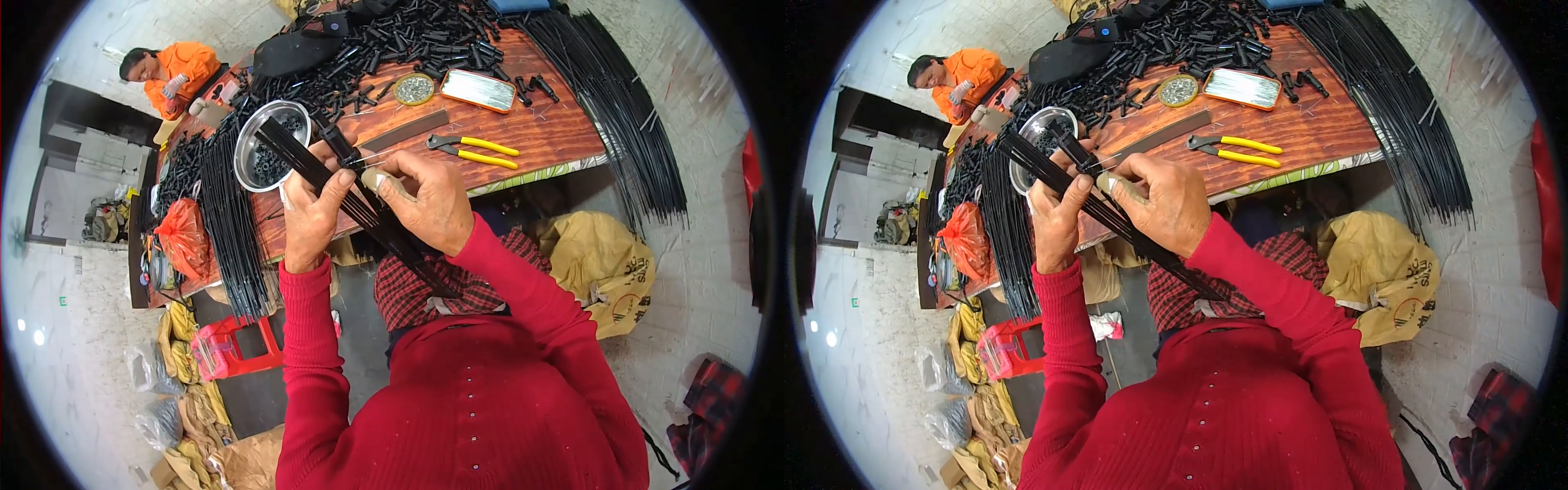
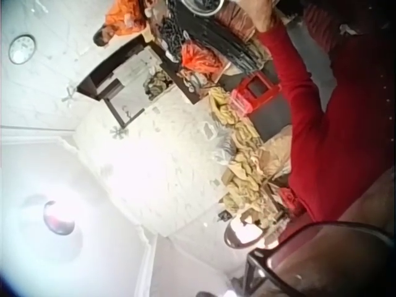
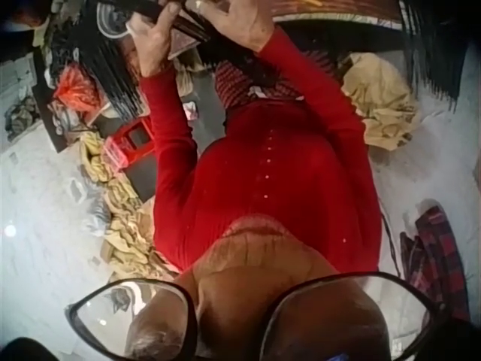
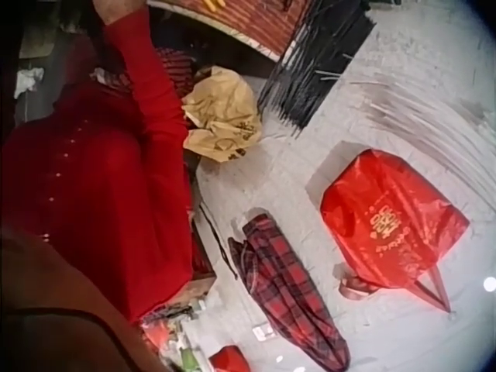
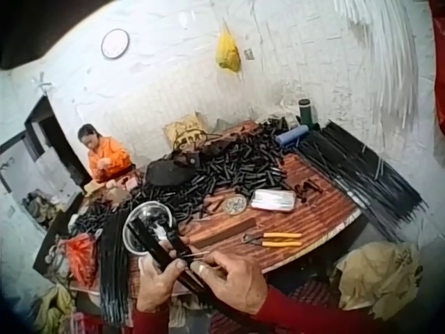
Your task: Assembling black wire racks by threading thin rods through a circular base and securing components.
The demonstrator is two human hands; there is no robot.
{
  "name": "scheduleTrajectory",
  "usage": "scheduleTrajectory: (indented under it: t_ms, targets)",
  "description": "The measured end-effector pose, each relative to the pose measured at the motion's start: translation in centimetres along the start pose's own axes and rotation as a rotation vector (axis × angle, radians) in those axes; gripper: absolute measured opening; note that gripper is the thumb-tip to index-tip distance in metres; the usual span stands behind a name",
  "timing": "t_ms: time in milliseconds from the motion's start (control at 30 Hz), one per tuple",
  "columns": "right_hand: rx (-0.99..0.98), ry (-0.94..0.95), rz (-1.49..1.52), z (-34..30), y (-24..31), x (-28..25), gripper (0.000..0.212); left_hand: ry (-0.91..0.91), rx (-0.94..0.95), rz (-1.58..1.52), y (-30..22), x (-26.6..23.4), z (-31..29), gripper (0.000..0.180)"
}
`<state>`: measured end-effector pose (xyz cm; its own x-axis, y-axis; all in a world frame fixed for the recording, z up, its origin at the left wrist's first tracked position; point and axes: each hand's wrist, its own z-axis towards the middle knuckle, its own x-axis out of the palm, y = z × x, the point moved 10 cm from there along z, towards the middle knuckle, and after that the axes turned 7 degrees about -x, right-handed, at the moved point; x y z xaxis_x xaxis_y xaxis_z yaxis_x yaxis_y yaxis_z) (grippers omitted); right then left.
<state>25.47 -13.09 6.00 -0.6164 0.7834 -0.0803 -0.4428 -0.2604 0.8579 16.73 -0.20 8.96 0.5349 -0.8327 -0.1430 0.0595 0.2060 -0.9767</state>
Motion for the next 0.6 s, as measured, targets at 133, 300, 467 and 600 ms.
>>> scheduleTrajectory:
  t_ms: [133,300,467,600]
  targets:
    - [-0.038,-0.034,-0.088,0.0,0.2,-0.4,0.016,0.007,-0.011,0.004,0.0,0.0,0.1,0.040]
    - [0.091,0.043,0.109,0.0,-2.4,0.6,0.021,-0.013,-0.011,0.024,0.7,-0.5,0.5,0.040]
    - [0.004,0.026,0.132,-0.3,-2.3,0.7,0.018,-0.043,-0.011,0.102,0.7,-0.8,0.7,0.041]
    - [0.169,0.083,0.331,-0.5,-3.3,1.4,0.016,-0.013,-0.049,0.054,1.0,-0.6,0.7,0.047]
